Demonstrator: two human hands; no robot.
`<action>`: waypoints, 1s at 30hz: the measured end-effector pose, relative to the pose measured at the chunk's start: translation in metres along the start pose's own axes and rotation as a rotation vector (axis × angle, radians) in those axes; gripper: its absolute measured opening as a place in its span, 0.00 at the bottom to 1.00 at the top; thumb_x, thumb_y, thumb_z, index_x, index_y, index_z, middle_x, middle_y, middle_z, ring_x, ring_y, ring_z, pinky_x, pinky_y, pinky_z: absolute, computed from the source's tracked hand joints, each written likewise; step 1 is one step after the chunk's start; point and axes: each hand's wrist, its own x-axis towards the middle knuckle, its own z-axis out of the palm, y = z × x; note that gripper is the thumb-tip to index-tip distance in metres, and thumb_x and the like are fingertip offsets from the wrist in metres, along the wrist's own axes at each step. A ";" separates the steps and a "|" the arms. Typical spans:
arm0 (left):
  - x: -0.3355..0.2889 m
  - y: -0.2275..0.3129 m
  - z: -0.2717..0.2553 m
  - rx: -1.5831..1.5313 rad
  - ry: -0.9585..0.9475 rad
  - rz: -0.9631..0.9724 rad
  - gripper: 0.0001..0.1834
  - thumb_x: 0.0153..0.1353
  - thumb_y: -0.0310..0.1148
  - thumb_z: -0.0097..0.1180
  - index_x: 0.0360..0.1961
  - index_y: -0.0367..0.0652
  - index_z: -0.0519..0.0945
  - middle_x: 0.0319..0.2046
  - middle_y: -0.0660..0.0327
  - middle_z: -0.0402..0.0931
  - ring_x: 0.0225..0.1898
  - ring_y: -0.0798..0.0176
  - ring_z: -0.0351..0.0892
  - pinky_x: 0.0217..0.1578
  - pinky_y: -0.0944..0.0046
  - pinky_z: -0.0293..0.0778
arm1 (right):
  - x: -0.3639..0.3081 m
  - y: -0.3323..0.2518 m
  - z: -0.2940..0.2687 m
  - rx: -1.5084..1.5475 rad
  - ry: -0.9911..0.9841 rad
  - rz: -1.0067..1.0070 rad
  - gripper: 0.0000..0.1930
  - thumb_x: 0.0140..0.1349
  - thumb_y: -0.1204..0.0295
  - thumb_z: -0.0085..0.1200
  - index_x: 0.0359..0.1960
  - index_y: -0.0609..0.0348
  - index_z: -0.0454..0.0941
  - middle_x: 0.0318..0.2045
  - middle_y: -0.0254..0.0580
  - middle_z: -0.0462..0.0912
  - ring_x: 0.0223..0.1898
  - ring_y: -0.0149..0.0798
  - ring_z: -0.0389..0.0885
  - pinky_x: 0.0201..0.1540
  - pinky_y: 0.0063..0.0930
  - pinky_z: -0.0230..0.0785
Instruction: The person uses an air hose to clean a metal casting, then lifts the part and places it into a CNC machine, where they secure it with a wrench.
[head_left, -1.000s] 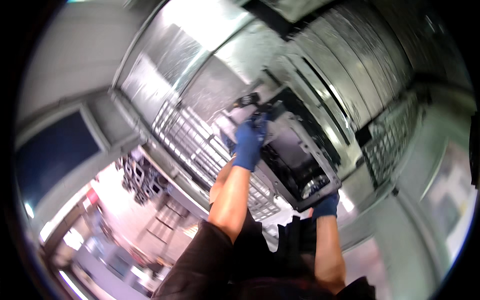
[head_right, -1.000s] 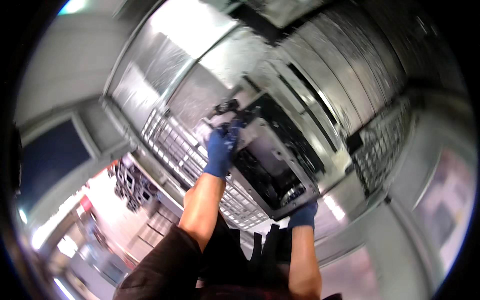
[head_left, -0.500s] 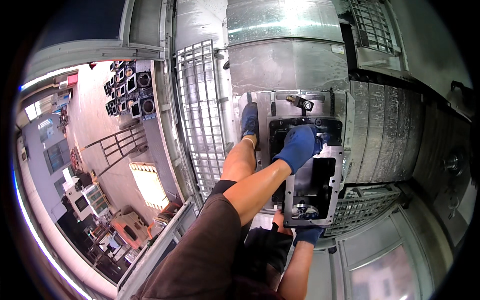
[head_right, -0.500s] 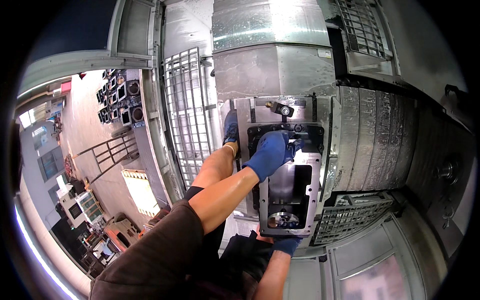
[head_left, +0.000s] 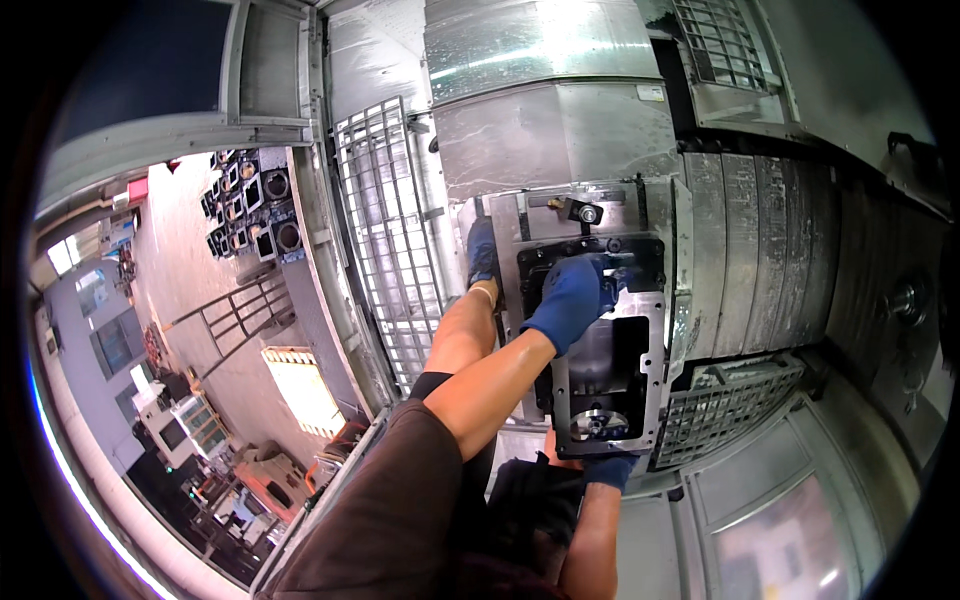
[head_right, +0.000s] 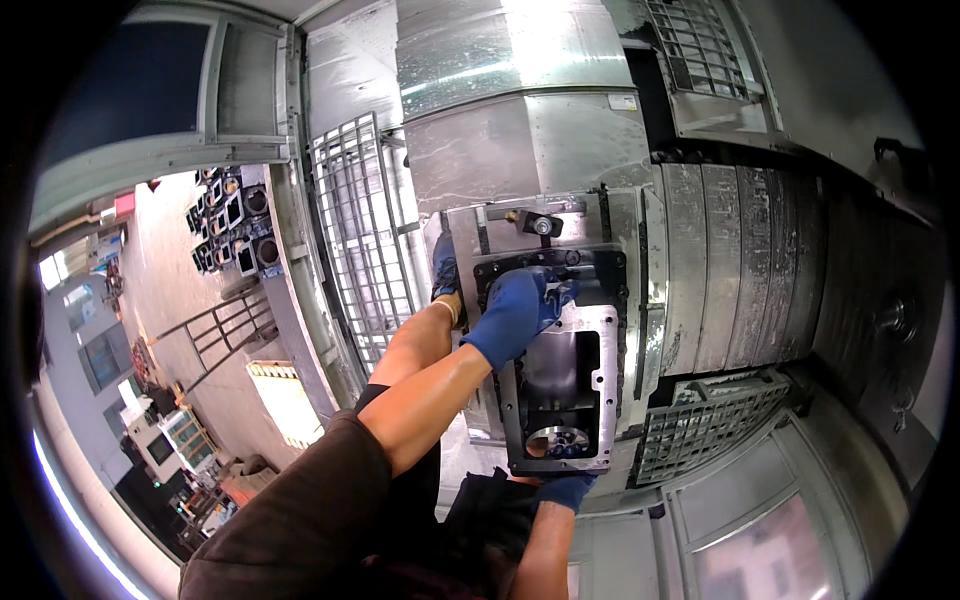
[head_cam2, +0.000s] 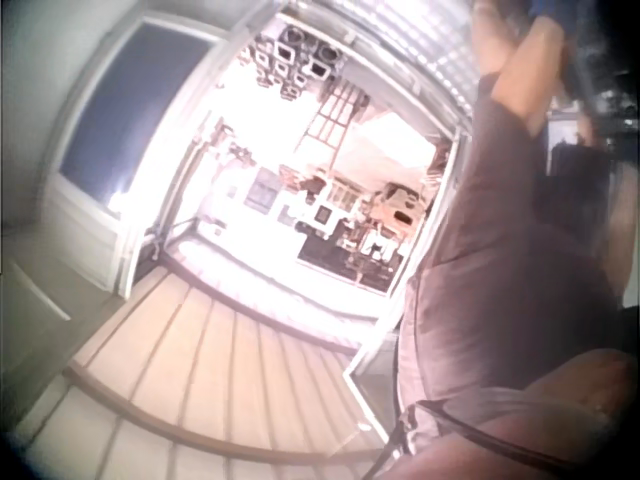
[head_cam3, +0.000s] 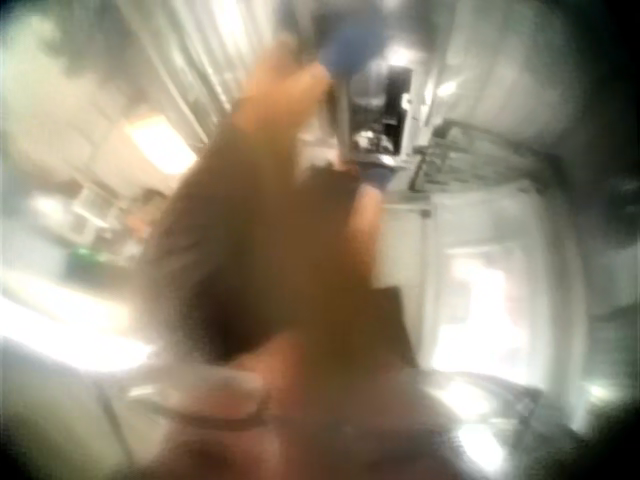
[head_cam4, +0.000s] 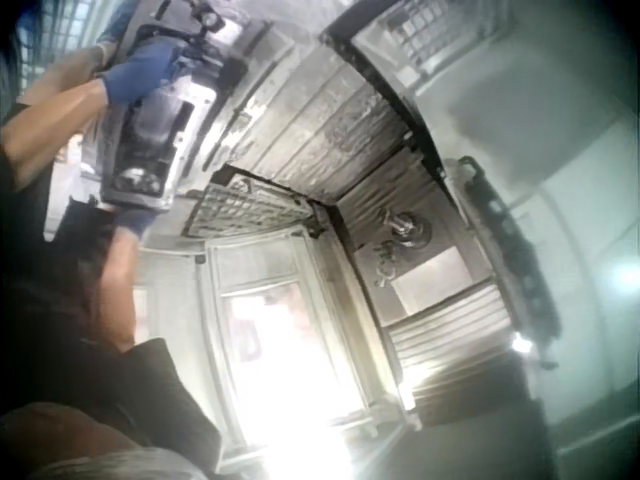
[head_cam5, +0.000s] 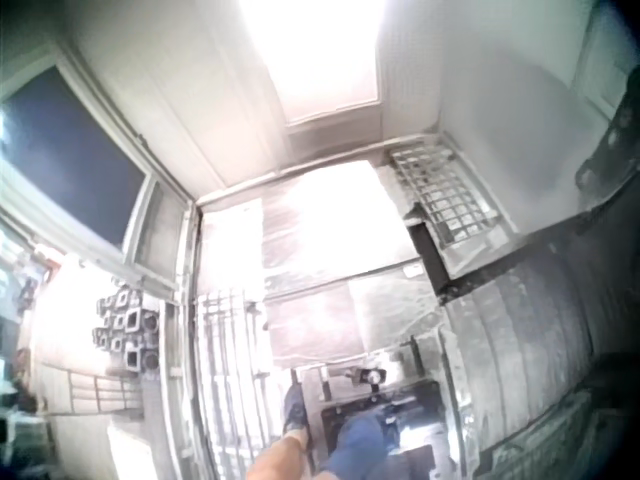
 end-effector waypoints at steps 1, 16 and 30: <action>0.001 -0.003 0.002 0.000 0.035 0.014 0.11 0.50 0.39 0.61 0.31 0.45 0.82 0.23 0.50 0.79 0.25 0.47 0.78 0.27 0.55 0.73 | 0.000 0.002 0.000 0.011 -0.001 0.010 0.19 0.61 0.50 0.41 0.42 0.46 0.77 0.33 0.34 0.80 0.29 0.40 0.78 0.32 0.38 0.72; -0.008 0.032 0.003 0.420 0.277 0.206 0.18 0.62 0.42 0.46 0.26 0.40 0.80 0.24 0.46 0.78 0.27 0.42 0.77 0.32 0.48 0.71 | -0.011 0.022 0.026 0.388 -0.037 -0.152 0.25 0.64 0.46 0.37 0.51 0.47 0.74 0.49 0.37 0.77 0.49 0.42 0.74 0.52 0.39 0.68; -0.003 -0.002 0.018 0.205 0.308 0.196 0.17 0.64 0.36 0.44 0.23 0.39 0.78 0.22 0.46 0.76 0.25 0.43 0.76 0.27 0.48 0.70 | 0.009 0.058 -0.029 0.323 -0.137 -0.178 0.25 0.67 0.45 0.37 0.53 0.48 0.74 0.48 0.31 0.78 0.47 0.36 0.75 0.53 0.31 0.65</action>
